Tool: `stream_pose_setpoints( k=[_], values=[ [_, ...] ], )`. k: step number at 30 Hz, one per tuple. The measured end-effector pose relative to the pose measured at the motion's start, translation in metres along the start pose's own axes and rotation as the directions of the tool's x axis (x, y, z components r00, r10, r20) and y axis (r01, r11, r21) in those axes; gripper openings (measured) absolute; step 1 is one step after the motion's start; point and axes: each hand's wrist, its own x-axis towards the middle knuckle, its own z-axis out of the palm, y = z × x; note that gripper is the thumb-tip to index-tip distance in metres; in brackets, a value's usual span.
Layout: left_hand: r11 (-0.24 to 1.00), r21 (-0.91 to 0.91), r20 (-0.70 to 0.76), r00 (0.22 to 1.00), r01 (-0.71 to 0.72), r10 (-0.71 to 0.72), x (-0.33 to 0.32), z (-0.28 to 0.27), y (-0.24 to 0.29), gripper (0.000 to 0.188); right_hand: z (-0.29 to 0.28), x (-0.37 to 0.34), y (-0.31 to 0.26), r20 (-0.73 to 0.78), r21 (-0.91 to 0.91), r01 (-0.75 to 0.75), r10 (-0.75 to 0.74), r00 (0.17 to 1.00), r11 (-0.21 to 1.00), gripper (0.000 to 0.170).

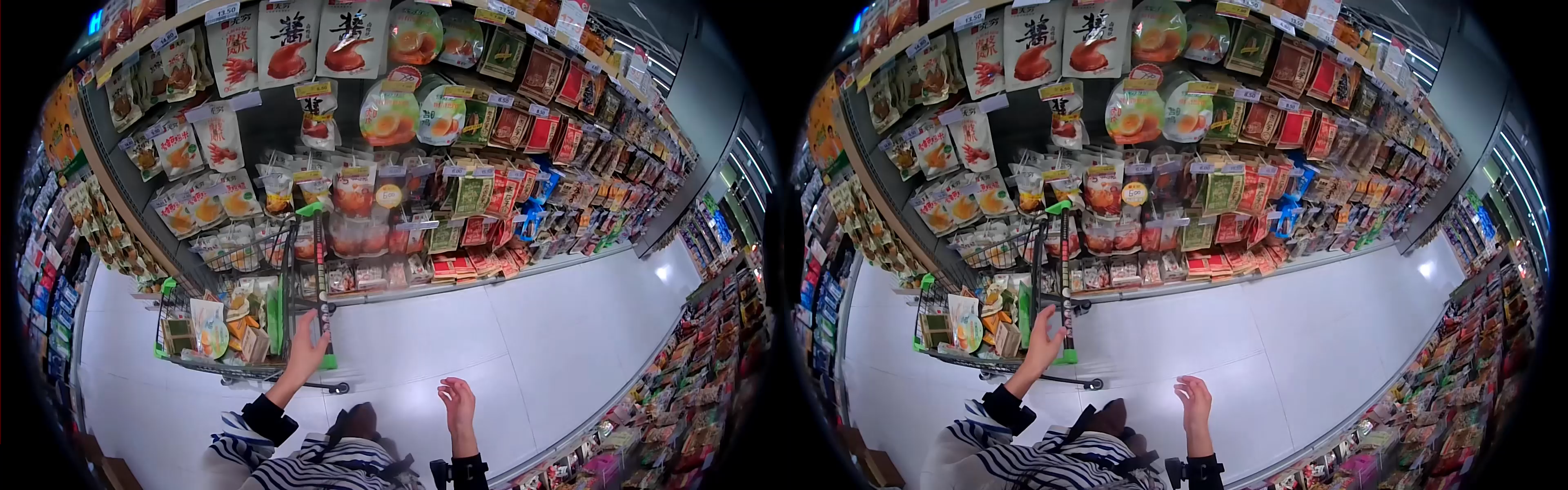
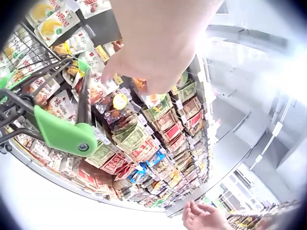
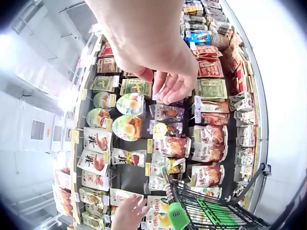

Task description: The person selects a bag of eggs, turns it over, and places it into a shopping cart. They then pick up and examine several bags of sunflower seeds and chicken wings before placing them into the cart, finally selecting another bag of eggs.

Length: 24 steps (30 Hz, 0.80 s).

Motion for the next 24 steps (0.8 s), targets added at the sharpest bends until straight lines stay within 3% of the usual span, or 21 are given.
stream_pose_setpoints(
  k=[4, 7, 8, 16, 24],
  values=[
    [0.93, -0.357, 0.037, 0.996, 0.089, -0.081, 0.024, 0.027, 0.015, 0.046, -0.002, 0.021, -0.003, 0.027, 0.015, -0.023, 0.023, 0.999, 1.0, 0.021],
    [0.752, -0.64, 0.117, 0.988, 0.156, -0.105, 0.065, 0.05, 0.039, 0.042, 0.001, 0.052, -0.01, 0.041, -0.023, -0.044, 0.045, 0.998, 0.999, 0.021],
    [0.633, -0.716, 0.195, 0.955, 0.294, -0.223, 0.08, 0.053, 0.057, 0.037, 0.004, 0.066, -0.015, 0.045, -0.041, -0.05, 0.052, 0.998, 0.998, 0.021],
    [0.511, -0.856, -0.092, 0.996, -0.072, -0.015, 0.236, 0.075, 0.144, 0.036, 0.098, 0.249, -0.135, 0.299, -0.016, 0.222, -0.208, 0.931, 0.975, 0.021],
    [0.457, -0.888, -0.052, 0.999, -0.047, 0.0, 0.328, 0.122, 0.152, 0.035, 0.16, 0.351, -0.226, 0.389, 0.107, 0.333, -0.348, 0.853, 0.937, 0.02]
  ],
)
